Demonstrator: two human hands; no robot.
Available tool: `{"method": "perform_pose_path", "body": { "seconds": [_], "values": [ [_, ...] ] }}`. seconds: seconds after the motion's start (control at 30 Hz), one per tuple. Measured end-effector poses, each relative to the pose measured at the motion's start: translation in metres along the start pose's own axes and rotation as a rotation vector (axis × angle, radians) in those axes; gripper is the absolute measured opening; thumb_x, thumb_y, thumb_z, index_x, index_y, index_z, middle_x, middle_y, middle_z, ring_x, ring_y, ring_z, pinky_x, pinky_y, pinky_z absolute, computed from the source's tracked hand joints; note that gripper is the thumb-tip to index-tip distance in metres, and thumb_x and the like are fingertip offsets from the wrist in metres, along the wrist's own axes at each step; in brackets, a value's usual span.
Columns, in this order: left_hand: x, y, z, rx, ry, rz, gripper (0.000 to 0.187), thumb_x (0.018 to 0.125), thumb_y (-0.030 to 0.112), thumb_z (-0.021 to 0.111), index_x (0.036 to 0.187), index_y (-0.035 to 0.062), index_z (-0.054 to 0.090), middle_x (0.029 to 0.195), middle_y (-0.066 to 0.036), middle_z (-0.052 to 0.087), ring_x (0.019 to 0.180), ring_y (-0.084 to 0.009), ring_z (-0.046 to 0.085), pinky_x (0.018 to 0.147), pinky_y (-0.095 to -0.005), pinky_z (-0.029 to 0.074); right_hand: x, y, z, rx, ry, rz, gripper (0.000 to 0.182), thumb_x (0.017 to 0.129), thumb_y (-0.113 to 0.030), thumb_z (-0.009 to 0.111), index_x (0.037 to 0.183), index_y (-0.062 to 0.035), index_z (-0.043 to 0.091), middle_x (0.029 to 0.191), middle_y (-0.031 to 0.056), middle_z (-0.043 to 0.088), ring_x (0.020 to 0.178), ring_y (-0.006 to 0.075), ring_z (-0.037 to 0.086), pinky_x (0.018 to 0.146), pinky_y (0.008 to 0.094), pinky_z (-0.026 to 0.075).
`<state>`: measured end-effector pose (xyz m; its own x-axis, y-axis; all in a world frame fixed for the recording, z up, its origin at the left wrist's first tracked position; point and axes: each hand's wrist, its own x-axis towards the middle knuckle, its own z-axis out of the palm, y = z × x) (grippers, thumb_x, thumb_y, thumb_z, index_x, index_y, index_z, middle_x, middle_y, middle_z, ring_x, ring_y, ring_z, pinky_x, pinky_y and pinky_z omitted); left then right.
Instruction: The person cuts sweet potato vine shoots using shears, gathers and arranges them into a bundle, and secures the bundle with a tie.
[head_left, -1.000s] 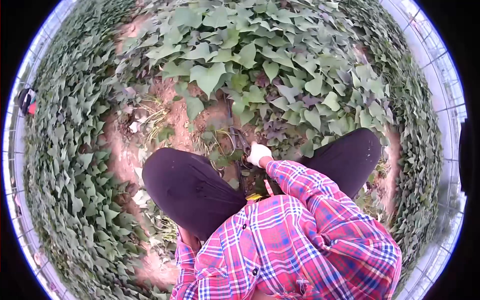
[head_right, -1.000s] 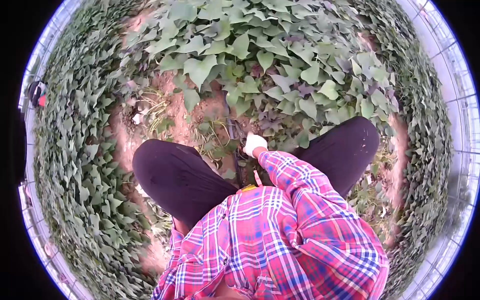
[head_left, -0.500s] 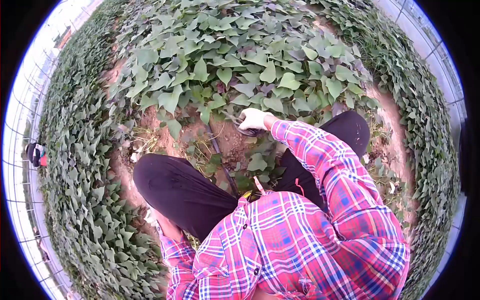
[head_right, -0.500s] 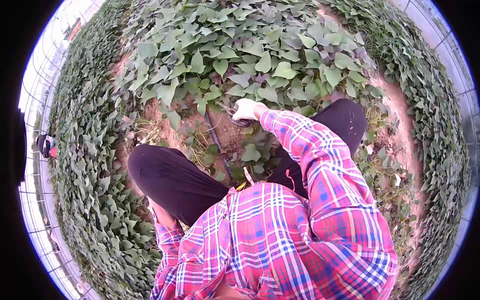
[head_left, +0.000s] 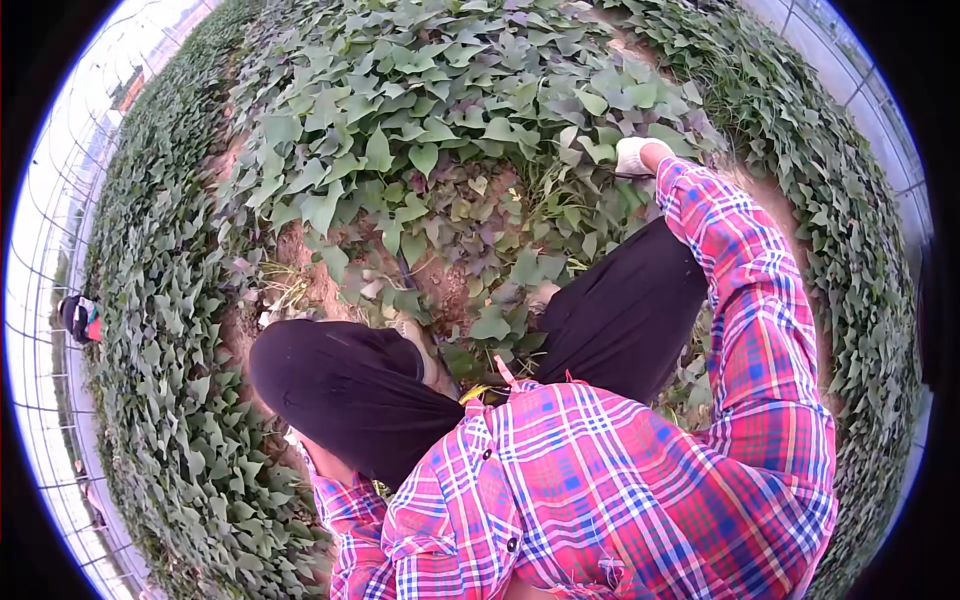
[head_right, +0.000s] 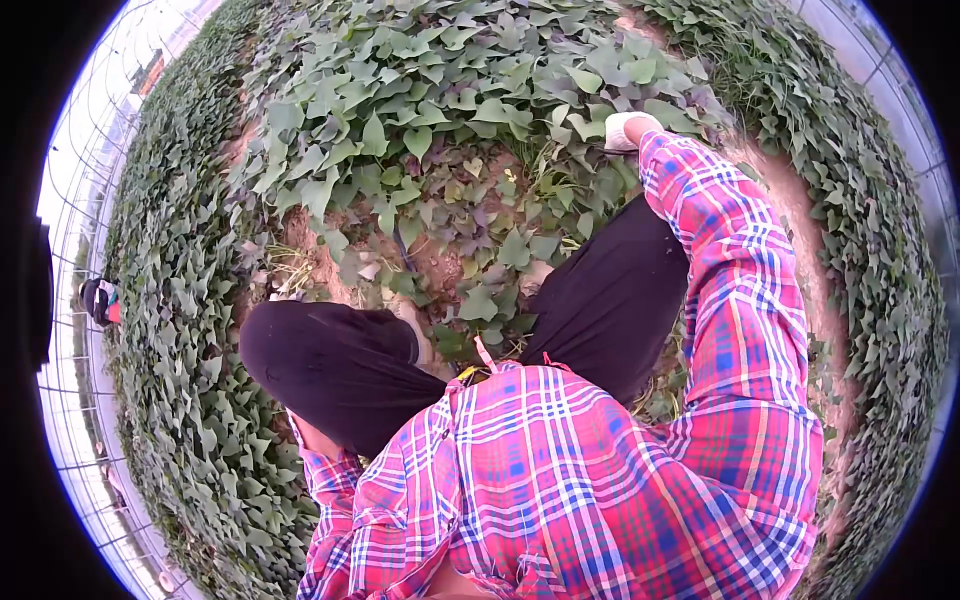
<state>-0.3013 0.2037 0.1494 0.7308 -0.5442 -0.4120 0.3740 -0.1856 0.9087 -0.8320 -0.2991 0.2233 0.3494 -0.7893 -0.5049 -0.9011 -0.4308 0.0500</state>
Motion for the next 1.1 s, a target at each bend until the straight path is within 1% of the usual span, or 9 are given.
{"method": "perform_pose_path", "body": {
  "seconds": [0.23,0.4,0.57,0.7,0.83,0.93,0.97,1.07,1.1],
  "values": [
    [0.034,0.098,0.081,-0.092,-0.168,0.220,0.031,0.097,0.019,0.045,0.119,-0.0013,0.056,0.108,-0.013,0.064,0.091,-0.0215,0.064,0.083,-0.0299,0.051,-0.045,-0.052,-0.025,0.714,-0.105,-0.119,0.034,0.080,-0.017,0.063,0.111,-0.0028,0.063,0.069,0.0021,0.061,0.049,0.0080,0.054,0.040,0.0232,0.040],
    [0.035,0.189,0.110,0.221,-0.177,0.328,0.033,0.098,0.019,0.046,0.121,-0.0021,0.054,0.107,-0.012,0.065,0.091,-0.0224,0.065,0.082,-0.0306,0.052,-0.049,-0.095,-0.032,1.542,-0.388,-0.456,0.037,0.089,-0.017,0.059,0.122,-0.0031,0.052,0.070,0.0003,0.055,0.049,0.0038,0.048,0.039,0.0175,0.033],
    [-0.010,0.236,0.200,0.570,-0.433,0.410,0.025,0.093,0.014,0.055,0.111,-0.0031,0.061,0.098,-0.012,0.067,0.088,-0.0165,0.064,0.082,-0.0266,0.050,-0.009,-0.097,-0.016,1.398,-0.356,-0.404,0.043,0.088,-0.021,0.063,0.126,-0.0041,0.050,0.070,-0.0009,0.056,0.048,0.0030,0.047,0.039,0.0173,0.033],
    [-0.032,0.180,0.339,0.693,-0.974,0.391,0.019,0.089,0.008,0.058,0.104,-0.0015,0.064,0.096,-0.008,0.069,0.090,-0.0133,0.064,0.082,-0.0246,0.048,0.013,-0.088,0.007,1.777,-0.044,-0.355,0.039,0.090,-0.024,0.059,0.123,-0.0054,0.052,0.069,-0.0016,0.055,0.048,0.0034,0.048,0.042,0.0176,0.036],
    [-0.040,0.050,0.466,0.738,-1.463,0.600,0.021,0.081,0.019,0.064,0.095,0.0038,0.066,0.089,-0.014,0.066,0.086,-0.0300,0.063,0.077,-0.0362,0.049,0.001,-0.067,0.023,1.876,0.001,-0.287,0.039,0.090,-0.026,0.059,0.121,-0.0045,0.052,0.070,-0.0020,0.053,0.049,0.0036,0.047,0.043,0.0168,0.034],
    [-0.015,-0.039,0.514,1.305,-1.360,1.259,0.020,0.084,0.024,0.057,0.097,0.0142,0.069,0.097,-0.008,0.066,0.102,-0.0300,0.057,0.088,-0.0411,0.044,-0.009,-0.068,0.031,1.876,0.010,-0.207,0.038,0.088,-0.018,0.060,0.120,-0.0010,0.051,0.075,0.0016,0.055,0.053,0.0051,0.049,0.046,0.0173,0.039],
    [-0.002,-0.047,0.519,1.635,-1.291,1.129,0.037,0.066,0.031,0.075,0.101,0.0205,0.069,0.113,-0.009,0.061,0.119,-0.0327,0.046,0.096,-0.0447,0.037,-0.008,-0.067,0.035,1.786,0.026,-0.163,0.038,0.087,-0.017,0.060,0.120,-0.0002,0.051,0.078,0.0025,0.057,0.055,0.0055,0.051,0.046,0.0174,0.040],
    [0.094,-0.073,0.487,1.717,-0.843,1.407,0.040,0.078,0.036,0.062,0.109,0.0116,0.066,0.126,-0.013,0.053,0.121,-0.0365,0.043,0.106,-0.0551,0.024,0.006,-0.067,0.056,1.717,0.020,-0.071,0.043,0.086,-0.015,0.062,0.123,0.0014,0.048,0.085,0.0041,0.060,0.061,0.0070,0.057,0.048,0.0172,0.042],
    [0.105,-0.046,0.473,1.904,-0.925,1.086,0.039,0.075,0.037,0.065,0.109,0.0178,0.067,0.125,-0.012,0.054,0.125,-0.0356,0.040,0.108,-0.0563,0.022,0.011,-0.070,0.065,1.730,0.013,-0.049,0.045,0.085,-0.014,0.063,0.124,0.0015,0.047,0.087,0.0037,0.060,0.062,0.0069,0.058,0.049,0.0168,0.042]
  ]
}}
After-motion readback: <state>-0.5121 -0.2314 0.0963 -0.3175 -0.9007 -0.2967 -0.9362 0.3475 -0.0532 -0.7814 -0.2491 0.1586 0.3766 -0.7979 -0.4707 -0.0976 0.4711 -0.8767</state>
